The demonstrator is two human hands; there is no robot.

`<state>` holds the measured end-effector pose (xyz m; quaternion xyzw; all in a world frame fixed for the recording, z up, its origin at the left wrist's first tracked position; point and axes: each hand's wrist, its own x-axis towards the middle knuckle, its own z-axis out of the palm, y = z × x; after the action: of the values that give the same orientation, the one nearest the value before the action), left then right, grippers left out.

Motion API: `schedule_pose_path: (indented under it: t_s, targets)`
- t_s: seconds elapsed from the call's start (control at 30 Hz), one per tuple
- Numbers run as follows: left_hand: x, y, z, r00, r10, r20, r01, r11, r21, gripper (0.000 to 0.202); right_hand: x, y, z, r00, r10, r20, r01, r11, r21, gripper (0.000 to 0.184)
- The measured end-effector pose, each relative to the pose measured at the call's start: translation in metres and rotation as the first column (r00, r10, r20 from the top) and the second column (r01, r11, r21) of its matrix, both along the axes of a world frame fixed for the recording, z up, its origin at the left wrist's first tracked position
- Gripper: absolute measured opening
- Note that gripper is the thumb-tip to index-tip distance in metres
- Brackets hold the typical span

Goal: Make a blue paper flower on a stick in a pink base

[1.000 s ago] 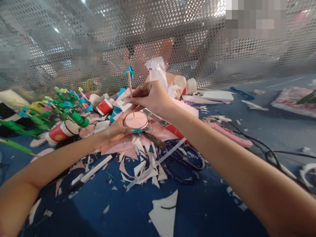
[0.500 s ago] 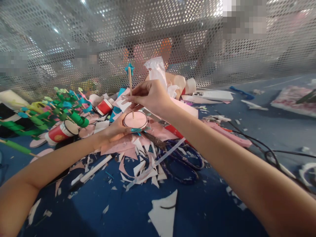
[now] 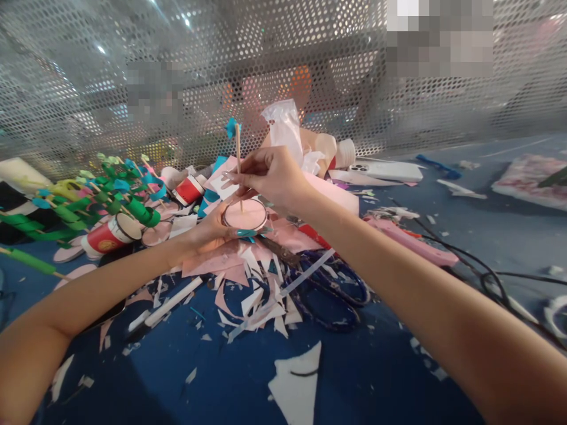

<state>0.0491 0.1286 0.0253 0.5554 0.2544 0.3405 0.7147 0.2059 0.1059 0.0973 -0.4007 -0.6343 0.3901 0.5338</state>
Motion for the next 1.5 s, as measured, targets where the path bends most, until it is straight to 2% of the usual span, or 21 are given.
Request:
schedule_pose_path:
  t_s: [0.1,0.27,0.37,0.6,0.83,1.13,1.23,1.5]
  targets:
    - [0.000,0.000,-0.001,1.000,0.012,-0.002,-0.012,1.000,-0.005,0.089,0.000,-0.001,0.000,0.999,0.027,0.035,-0.027,1.000,-0.014,0.030]
    - [0.000,0.002,-0.002,1.000,0.029,-0.001,-0.029,1.000,0.009,0.087,0.001,0.000,-0.003,1.000,-0.007,0.002,0.007,1.000,0.018,0.040]
    - [-0.001,0.003,-0.002,1.000,0.025,-0.005,-0.025,1.000,-0.001,0.086,0.002,-0.002,-0.001,0.998,-0.016,0.066,0.014,0.999,0.030,0.031]
    - [-0.001,0.001,-0.001,1.000,-0.018,-0.003,0.019,0.999,0.035,0.083,0.008,-0.004,0.009,0.986,0.082,0.143,-0.078,0.996,-0.030,0.016]
    - [0.000,0.004,-0.003,1.000,0.023,-0.002,-0.023,0.999,0.032,0.084,0.003,-0.001,-0.001,0.997,-0.020,0.080,0.018,0.999,0.027,0.038]
    - [-0.001,0.002,-0.001,1.000,-0.015,0.000,0.015,1.000,0.006,0.086,0.010,-0.005,0.009,0.975,0.091,0.202,-0.097,0.995,0.021,0.010]
    - [0.000,0.001,-0.001,1.000,-0.010,0.011,0.010,1.000,-0.009,0.087,0.008,-0.004,0.005,0.976,0.040,0.213,-0.058,0.995,0.080,0.013]
    - [0.001,0.001,0.000,1.000,0.028,0.007,-0.028,1.000,0.000,0.081,0.002,-0.003,-0.002,0.951,-0.135,0.279,0.100,0.986,0.135,0.026]
